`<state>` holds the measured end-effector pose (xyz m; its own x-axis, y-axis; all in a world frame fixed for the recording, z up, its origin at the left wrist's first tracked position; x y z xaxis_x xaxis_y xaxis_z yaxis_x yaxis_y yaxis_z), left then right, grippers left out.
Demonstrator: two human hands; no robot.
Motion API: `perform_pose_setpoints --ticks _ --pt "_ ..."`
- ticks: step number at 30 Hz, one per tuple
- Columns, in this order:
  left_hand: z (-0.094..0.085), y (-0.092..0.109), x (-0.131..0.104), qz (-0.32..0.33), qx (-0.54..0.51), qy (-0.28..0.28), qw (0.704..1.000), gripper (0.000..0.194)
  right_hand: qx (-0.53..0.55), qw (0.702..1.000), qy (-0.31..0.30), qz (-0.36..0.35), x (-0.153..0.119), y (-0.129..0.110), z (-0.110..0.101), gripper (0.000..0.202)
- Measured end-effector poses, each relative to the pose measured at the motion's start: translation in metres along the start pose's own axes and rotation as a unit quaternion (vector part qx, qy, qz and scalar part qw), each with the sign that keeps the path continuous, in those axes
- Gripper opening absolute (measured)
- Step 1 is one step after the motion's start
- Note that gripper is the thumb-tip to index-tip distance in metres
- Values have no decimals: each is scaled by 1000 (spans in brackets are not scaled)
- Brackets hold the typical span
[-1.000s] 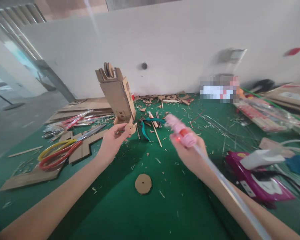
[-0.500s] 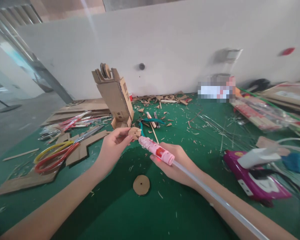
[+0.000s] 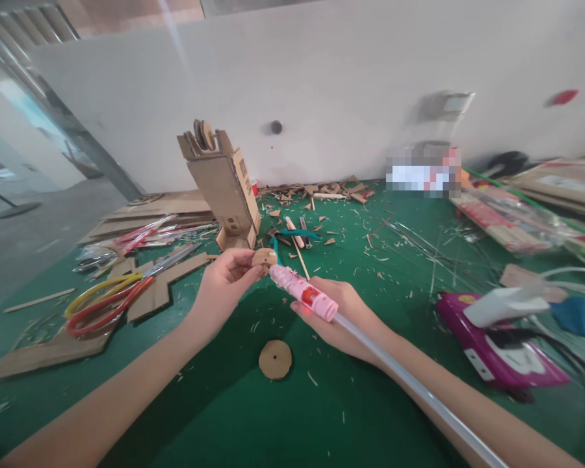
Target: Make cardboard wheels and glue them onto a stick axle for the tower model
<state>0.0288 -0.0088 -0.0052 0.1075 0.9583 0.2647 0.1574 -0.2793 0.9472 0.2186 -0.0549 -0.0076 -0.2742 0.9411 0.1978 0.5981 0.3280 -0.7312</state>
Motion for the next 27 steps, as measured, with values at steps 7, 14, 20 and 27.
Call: perform_pose_setpoints --ticks 7,14,20,27 --pt "2 -4 1 7 -7 -10 1000 26 -7 1000 8 -6 1 -2 -1 25" --pt "1 -3 1 9 -8 -9 1000 27 -6 1000 -1 -1 1 -1 0 24" --pt "0 -3 1 2 -19 0 1000 27 9 1000 -4 15 0 1 0 23" --pt "0 -3 0 7 -14 -4 1000 24 6 1000 -4 21 -1 4 0 29"
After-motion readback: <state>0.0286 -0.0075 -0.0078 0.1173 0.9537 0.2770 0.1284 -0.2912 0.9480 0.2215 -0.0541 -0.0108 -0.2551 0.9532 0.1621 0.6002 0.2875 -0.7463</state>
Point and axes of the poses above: each hand's wrist, its own x-axis towards the middle knuckle, its own z-axis out of the palm, y = z × x, the point moved 5 cm from there along x, towards the middle knuckle, and after that the axes turned 3 degrees about z, right-handed, at the moved point
